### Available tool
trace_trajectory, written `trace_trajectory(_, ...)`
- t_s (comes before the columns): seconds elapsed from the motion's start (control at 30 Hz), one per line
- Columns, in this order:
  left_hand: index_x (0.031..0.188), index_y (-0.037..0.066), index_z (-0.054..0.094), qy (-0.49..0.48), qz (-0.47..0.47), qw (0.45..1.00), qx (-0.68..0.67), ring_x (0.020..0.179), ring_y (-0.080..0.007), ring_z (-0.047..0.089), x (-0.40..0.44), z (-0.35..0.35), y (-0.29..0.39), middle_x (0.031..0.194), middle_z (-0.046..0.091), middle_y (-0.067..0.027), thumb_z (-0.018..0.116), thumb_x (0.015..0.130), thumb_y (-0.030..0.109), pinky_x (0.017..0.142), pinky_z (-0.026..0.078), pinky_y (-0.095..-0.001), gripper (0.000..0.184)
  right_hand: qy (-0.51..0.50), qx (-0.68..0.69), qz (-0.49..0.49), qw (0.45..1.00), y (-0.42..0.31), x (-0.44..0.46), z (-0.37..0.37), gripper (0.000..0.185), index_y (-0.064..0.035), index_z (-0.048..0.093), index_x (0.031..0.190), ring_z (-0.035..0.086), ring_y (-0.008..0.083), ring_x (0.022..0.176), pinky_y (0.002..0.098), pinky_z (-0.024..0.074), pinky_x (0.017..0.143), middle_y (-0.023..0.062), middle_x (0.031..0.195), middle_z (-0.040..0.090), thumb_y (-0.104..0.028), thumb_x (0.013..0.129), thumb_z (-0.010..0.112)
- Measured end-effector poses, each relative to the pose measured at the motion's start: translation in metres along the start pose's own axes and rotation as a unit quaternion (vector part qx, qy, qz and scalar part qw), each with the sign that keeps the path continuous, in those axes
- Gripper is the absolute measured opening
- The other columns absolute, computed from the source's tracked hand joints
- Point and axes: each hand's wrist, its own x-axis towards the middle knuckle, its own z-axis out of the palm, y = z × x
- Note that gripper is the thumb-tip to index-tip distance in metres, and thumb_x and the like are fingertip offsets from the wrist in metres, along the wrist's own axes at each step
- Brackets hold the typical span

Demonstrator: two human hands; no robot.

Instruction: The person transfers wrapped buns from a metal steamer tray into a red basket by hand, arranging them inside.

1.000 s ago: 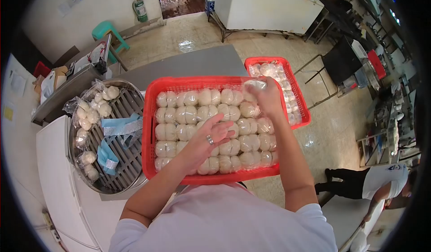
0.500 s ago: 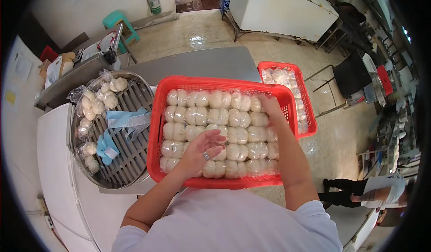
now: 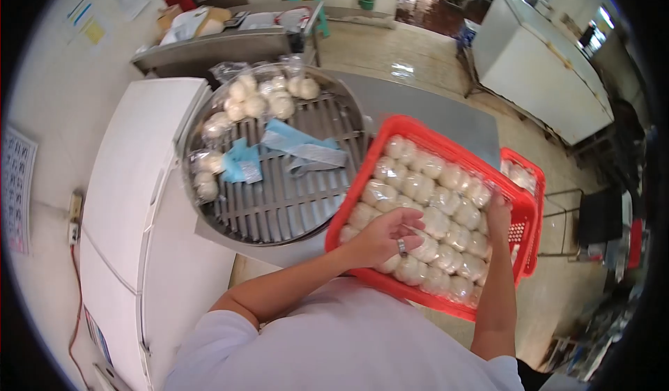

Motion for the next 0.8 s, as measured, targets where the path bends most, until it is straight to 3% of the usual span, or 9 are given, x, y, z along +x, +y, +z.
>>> trace_trajectory(0.07,0.147,0.002,0.049,0.017,0.042,0.999,0.005,0.121,-0.0181,0.062,-0.009,-0.020,0.010,0.135,0.062,-0.0104,0.067,0.102,0.005,0.107,0.052,-0.0347,0.049,0.018,-0.144,-0.003,0.989,0.023,0.021,0.023,0.092,0.0122,0.031,0.156,0.043,0.0556,0.142,0.0569,0.0387,0.116,0.0359,0.160,0.037,-0.064,0.106,0.038)
trace_trajectory(0.17,0.140,0.004,0.058,0.127,0.113,0.985,0.023,0.116,-0.0154,0.064,-0.023,-0.066,0.033,0.125,0.068,-0.0070,0.071,0.098,0.005,0.105,0.053,-0.0349,0.044,0.071,-0.075,-0.011,0.995,0.012,-0.003,0.031,0.095,0.0086,0.015,0.163,0.033,0.0597,0.146,0.0589,0.0304,0.122,0.0338,0.169,0.018,-0.064,0.106,0.037)
trace_trajectory(0.23,0.134,0.005,0.064,0.276,0.135,0.919,0.246,0.117,-0.0180,0.066,-0.045,-0.118,0.065,0.120,0.072,-0.0077,0.076,0.093,0.009,0.103,0.054,-0.0355,0.042,0.063,-0.155,-0.021,0.986,-0.019,-0.037,0.029,0.094,0.0072,0.015,0.164,0.030,0.0590,0.148,0.0600,0.0246,0.124,0.0340,0.170,0.015,-0.063,0.106,0.038)
trace_trajectory(0.33,0.134,0.004,0.062,0.448,0.198,0.669,0.559,0.133,-0.0384,0.055,-0.083,-0.251,0.069,0.140,0.062,-0.0200,0.073,0.082,0.006,0.114,0.043,-0.0468,0.054,0.052,-0.215,-0.051,0.974,-0.028,-0.062,0.045,0.090,0.0028,0.018,0.165,0.022,0.0574,0.153,0.0628,0.0184,0.125,0.0349,0.170,0.013,-0.063,0.106,0.039)
trace_trajectory(0.43,0.130,0.004,0.064,0.535,-0.028,0.428,0.727,0.152,-0.0416,0.034,-0.140,-0.357,0.080,0.151,0.052,-0.0220,0.070,0.079,0.011,0.123,0.020,-0.0668,0.052,0.055,-0.165,-0.104,0.979,-0.028,-0.076,0.057,0.086,0.0025,0.027,0.163,0.021,0.0568,0.153,0.0620,0.0185,0.126,0.0357,0.168,0.018,-0.061,0.106,0.041)
trace_trajectory(0.5,0.121,0.006,0.071,0.474,-0.245,0.434,0.726,0.157,-0.0425,0.024,-0.170,-0.385,0.090,0.155,0.051,-0.0188,0.070,0.086,0.016,0.122,0.011,-0.0748,0.036,0.030,-0.136,-0.132,0.981,-0.044,-0.094,0.053,0.082,0.0039,0.035,0.159,0.021,0.0561,0.154,0.0608,0.0189,0.126,0.0366,0.167,0.022,-0.058,0.107,0.045)
trace_trajectory(0.6,0.107,0.009,0.077,0.453,-0.059,0.413,0.788,0.144,-0.0420,0.047,-0.191,-0.409,0.093,0.139,0.066,-0.0188,0.071,0.091,0.022,0.117,0.034,-0.0656,0.021,0.033,-0.055,-0.188,0.980,-0.085,-0.131,0.046,0.074,0.0045,0.042,0.155,0.022,0.0547,0.154,0.0587,0.0197,0.127,0.0370,0.164,0.027,-0.051,0.107,0.052)
trace_trajectory(0.7,0.100,0.012,0.079,0.516,-0.070,0.598,0.610,0.113,-0.0418,0.068,-0.186,-0.388,0.113,0.110,0.076,-0.0181,0.072,0.094,0.027,0.097,0.053,-0.0535,0.018,0.045,0.030,-0.235,0.971,-0.122,-0.168,0.044,0.064,0.0055,0.049,0.149,0.031,0.0501,0.152,0.0541,0.0244,0.126,0.0354,0.161,0.036,-0.039,0.105,0.061)
trace_trajectory(0.8,0.103,0.012,0.078,0.484,0.227,0.601,0.594,0.083,-0.0434,0.070,-0.177,-0.352,0.123,0.087,0.074,-0.0187,0.075,0.093,0.028,0.077,0.057,-0.0463,0.019,0.018,0.136,-0.288,0.948,-0.164,-0.205,0.033,0.061,0.0062,0.052,0.146,0.036,0.0464,0.150,0.0508,0.0272,0.125,0.0321,0.159,0.042,-0.033,0.103,0.068)
